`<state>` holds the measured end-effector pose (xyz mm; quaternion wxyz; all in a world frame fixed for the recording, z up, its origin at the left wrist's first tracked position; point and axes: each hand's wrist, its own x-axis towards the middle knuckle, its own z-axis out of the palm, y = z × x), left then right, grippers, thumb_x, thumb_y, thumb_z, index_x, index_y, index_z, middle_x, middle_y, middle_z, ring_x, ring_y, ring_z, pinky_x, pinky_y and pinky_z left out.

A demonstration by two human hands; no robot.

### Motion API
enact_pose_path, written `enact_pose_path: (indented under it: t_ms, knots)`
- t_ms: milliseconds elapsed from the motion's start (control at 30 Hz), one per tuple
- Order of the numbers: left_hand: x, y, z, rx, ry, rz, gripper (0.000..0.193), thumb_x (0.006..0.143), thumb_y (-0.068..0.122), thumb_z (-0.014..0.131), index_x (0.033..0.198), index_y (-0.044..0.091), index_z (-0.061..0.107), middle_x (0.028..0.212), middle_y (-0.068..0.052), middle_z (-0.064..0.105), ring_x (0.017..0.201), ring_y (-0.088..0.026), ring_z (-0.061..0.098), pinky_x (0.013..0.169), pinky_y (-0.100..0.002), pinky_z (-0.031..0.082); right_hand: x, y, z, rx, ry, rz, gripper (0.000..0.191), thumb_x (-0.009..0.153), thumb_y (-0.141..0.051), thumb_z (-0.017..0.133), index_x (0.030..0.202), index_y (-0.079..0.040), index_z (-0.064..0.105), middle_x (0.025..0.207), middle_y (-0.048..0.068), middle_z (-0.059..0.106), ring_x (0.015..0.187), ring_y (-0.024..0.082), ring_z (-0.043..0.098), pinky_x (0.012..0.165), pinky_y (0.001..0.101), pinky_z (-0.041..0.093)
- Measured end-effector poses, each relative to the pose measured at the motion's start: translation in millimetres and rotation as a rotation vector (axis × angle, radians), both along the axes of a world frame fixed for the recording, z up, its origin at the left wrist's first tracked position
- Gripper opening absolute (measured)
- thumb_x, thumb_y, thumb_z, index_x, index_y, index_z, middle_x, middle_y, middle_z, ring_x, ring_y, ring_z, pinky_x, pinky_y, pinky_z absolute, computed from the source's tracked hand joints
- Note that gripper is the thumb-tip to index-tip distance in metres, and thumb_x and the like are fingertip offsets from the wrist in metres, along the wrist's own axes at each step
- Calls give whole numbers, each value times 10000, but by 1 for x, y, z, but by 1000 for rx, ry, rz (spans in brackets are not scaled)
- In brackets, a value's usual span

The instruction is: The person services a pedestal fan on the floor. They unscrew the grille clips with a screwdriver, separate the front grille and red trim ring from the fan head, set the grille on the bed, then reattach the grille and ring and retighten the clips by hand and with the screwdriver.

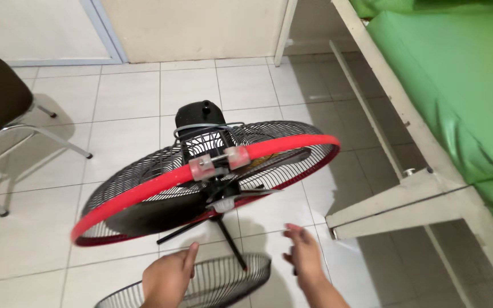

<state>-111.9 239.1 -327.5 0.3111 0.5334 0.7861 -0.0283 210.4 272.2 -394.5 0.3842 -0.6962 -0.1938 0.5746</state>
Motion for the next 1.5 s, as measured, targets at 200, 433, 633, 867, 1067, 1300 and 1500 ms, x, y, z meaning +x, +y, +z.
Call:
enact_pose_path:
  t_ms: [200, 433, 633, 867, 1067, 1300, 1500]
  knots:
    - [-31, 5, -102, 30, -1, -28, 522, 982, 631, 317, 1060, 290, 705, 811, -22, 780, 875, -241, 728, 833, -416, 550, -95, 42, -73, -88, 309, 54, 450, 959, -125, 575, 1407, -170, 559, 1151, -87, 750, 538, 104, 370, 741, 348, 565]
    - [-50, 32, -133, 47, -44, 130, 572, 955, 662, 407, 1369, 283, 517, 640, -78, 746, 747, -264, 753, 771, -435, 564, -123, 86, -139, 314, 560, -24, 284, 939, -87, 654, 1159, -196, 511, 727, -63, 488, 519, 62, 412, 620, 281, 490]
    - [-49, 32, -102, 156, -282, 459, 495, 959, 574, 516, 1305, 226, 584, 593, -46, 693, 513, -237, 673, 622, -388, 530, -123, 87, -136, 371, 386, 40, 187, 973, -99, 697, 940, -63, 516, 654, 9, 499, 518, 102, 470, 528, 274, 473]
    - [-45, 33, -85, 315, -281, 394, 460, 916, 546, 597, 1244, 224, 618, 502, -3, 663, 414, -189, 625, 548, -342, 491, -137, 89, -109, 191, 126, 0, 85, 920, -128, 712, 948, -61, 667, 710, -16, 566, 543, 57, 439, 514, 243, 493]
    - [-58, 41, -79, 330, -293, 361, 381, 920, 531, 599, 1098, 220, 729, 497, -1, 659, 410, -175, 614, 533, -340, 477, -148, 92, -105, 116, -12, -84, 276, 913, -138, 778, 875, -16, 533, 743, 54, 552, 542, 104, 463, 480, 278, 517]
    - [-55, 41, -78, 322, -394, 428, 322, 873, 496, 670, 907, 188, 758, 480, 4, 645, 391, -161, 585, 521, -316, 456, -147, 94, -91, 92, -170, -80, 358, 894, -182, 813, 850, 29, 527, 732, 103, 591, 546, 185, 515, 421, 300, 450]
    - [-61, 37, -83, 254, -417, 396, 480, 860, 500, 725, 653, 67, 734, 493, -5, 671, 402, -153, 586, 550, -284, 470, -155, 88, -79, 76, -164, -122, 280, 841, -184, 823, 821, 11, 624, 766, 73, 647, 540, 122, 518, 417, 300, 454]
